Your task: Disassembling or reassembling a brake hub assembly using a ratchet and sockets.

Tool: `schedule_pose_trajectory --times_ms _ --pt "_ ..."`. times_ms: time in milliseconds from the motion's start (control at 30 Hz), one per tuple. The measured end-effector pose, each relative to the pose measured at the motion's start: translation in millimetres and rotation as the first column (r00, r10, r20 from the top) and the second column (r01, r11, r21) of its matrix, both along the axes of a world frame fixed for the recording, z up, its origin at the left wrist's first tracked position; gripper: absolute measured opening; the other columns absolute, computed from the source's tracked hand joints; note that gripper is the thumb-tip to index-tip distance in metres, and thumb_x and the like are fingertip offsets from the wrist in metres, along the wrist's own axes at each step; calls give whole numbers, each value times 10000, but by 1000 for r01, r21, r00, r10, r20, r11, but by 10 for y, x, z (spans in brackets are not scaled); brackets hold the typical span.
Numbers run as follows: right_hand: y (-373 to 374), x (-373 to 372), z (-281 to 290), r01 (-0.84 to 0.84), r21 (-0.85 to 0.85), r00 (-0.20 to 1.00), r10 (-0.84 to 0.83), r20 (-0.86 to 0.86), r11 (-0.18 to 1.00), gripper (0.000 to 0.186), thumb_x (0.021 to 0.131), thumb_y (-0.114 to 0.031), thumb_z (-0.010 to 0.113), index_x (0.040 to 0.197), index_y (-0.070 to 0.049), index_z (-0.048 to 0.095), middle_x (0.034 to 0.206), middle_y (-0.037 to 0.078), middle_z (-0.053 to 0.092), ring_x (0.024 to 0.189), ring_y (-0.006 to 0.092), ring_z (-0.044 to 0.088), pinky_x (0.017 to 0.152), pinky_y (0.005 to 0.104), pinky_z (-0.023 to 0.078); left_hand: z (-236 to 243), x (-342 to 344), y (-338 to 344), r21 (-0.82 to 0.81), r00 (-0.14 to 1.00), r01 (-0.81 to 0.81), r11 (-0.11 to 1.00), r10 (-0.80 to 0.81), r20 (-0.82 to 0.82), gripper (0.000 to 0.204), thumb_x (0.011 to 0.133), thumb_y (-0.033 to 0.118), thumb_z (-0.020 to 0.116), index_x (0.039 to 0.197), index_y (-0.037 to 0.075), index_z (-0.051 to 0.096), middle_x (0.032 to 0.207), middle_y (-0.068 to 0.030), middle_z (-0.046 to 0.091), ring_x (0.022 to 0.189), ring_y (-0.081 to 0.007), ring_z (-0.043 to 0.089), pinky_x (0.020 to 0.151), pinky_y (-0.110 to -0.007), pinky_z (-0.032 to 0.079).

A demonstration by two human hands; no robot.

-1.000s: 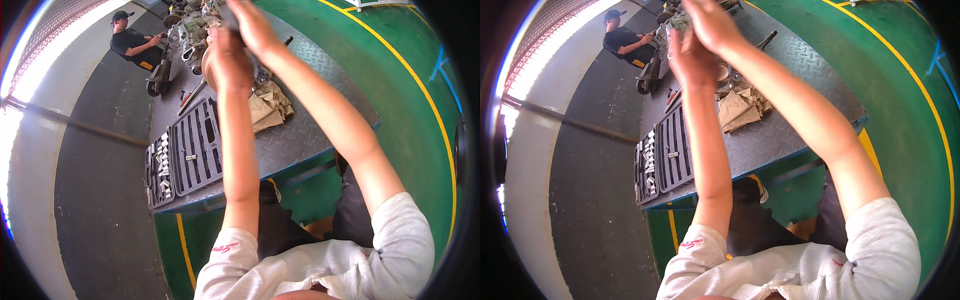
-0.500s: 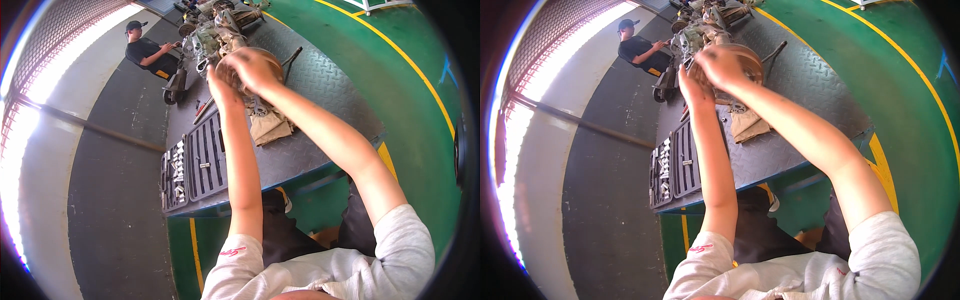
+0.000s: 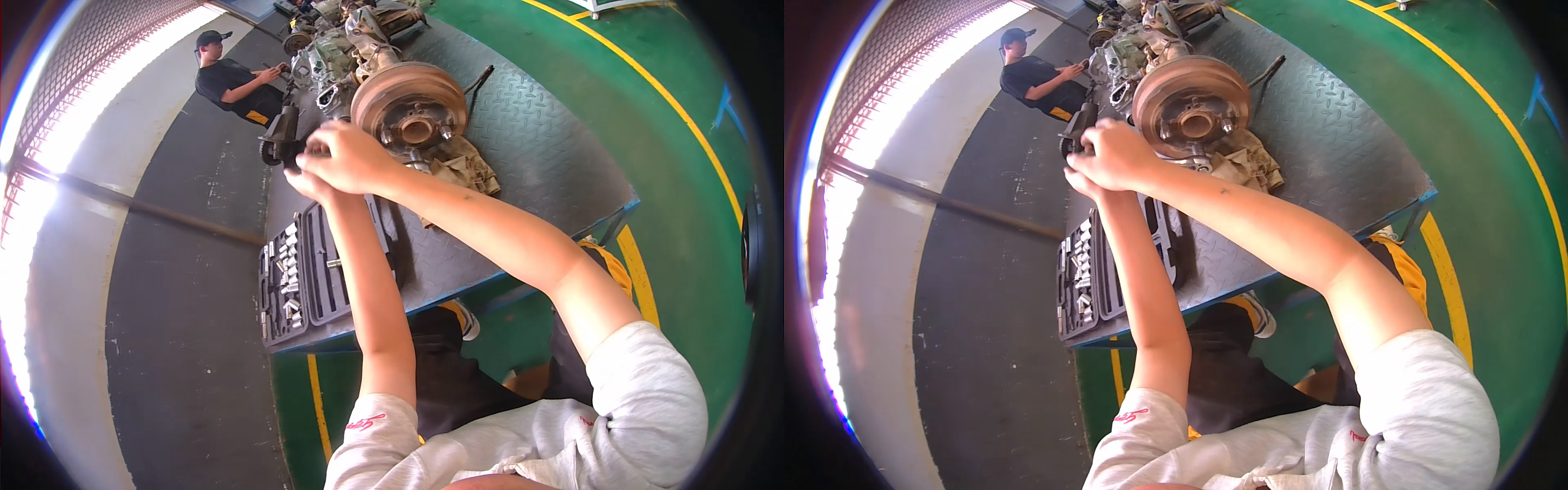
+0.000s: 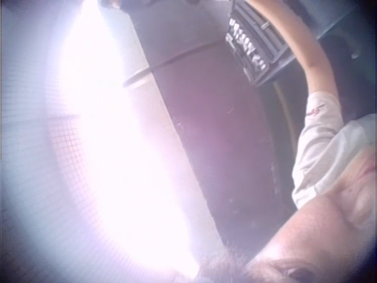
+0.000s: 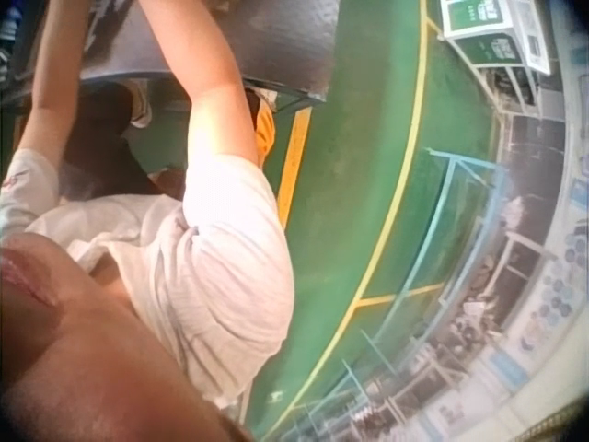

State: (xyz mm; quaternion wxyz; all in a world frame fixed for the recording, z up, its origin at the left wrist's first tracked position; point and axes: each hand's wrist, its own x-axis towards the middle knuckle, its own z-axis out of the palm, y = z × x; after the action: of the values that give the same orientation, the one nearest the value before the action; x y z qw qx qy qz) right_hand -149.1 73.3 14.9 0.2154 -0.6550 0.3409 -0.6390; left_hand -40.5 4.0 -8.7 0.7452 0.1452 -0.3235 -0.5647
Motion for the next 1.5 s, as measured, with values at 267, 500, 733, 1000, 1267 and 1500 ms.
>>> schedule_pose_trajectory --times_ms 267,500,733,1000,1267,1500 --pt "-292 -796 -103 7 118 968 -36 247 993 573 965 -520 508 1109 14 655 990 201 698 967 321 663 869 391 483 395 -871 368 -3 892 -419 908 412 186 434 953 478 433 985 75 592 842 -7 514 805 -135 511 754 -270 440" --pt "-371 -1313 -278 -327 145 770 174 614 934 621 994 -544 417 1170 12 630 1044 163 682 965 305 636 904 364 463 362 -1761 336 -418 719 -326 848 510 473 454 903 313 587 1194 -36 606 1051 -154 640 914 -269 614 865 -373 485" --pt "-614 -2072 -471 -659 171 254 3 967 732 496 1003 -392 252 1226 -50 534 1216 154 578 1091 266 580 962 429 479 42 -2306 436 -283 655 142 949 125 746 410 876 246 613 1169 -39 655 1179 -190 671 1088 -283 624 973 -349 460" --pt "-193 -1889 292 -354 135 408 23 913 925 490 1017 -470 382 1160 -23 517 1033 136 589 935 273 586 859 413 477 294 -1787 369 -164 841 -196 967 252 479 225 915 108 535 1023 -8 696 1074 -78 663 957 -170 578 861 -308 443" --pt "-72 -597 325 -124 -148 954 158 254 981 489 1000 -435 481 1165 4 617 1013 92 683 960 232 635 893 337 459 450 -632 421 -181 975 -43 982 81 207 773 919 610 346 1314 -33 508 1260 -207 598 1191 -318 542 1027 -441 398" --pt "-69 294 -261 11 222 775 132 -618 975 471 884 -467 568 1124 -92 724 1074 211 698 1027 358 667 918 427 517 -207 495 87 93 994 107 990 -108 11 756 923 586 365 1443 40 420 1437 -180 472 1313 -357 444 1107 -488 359"
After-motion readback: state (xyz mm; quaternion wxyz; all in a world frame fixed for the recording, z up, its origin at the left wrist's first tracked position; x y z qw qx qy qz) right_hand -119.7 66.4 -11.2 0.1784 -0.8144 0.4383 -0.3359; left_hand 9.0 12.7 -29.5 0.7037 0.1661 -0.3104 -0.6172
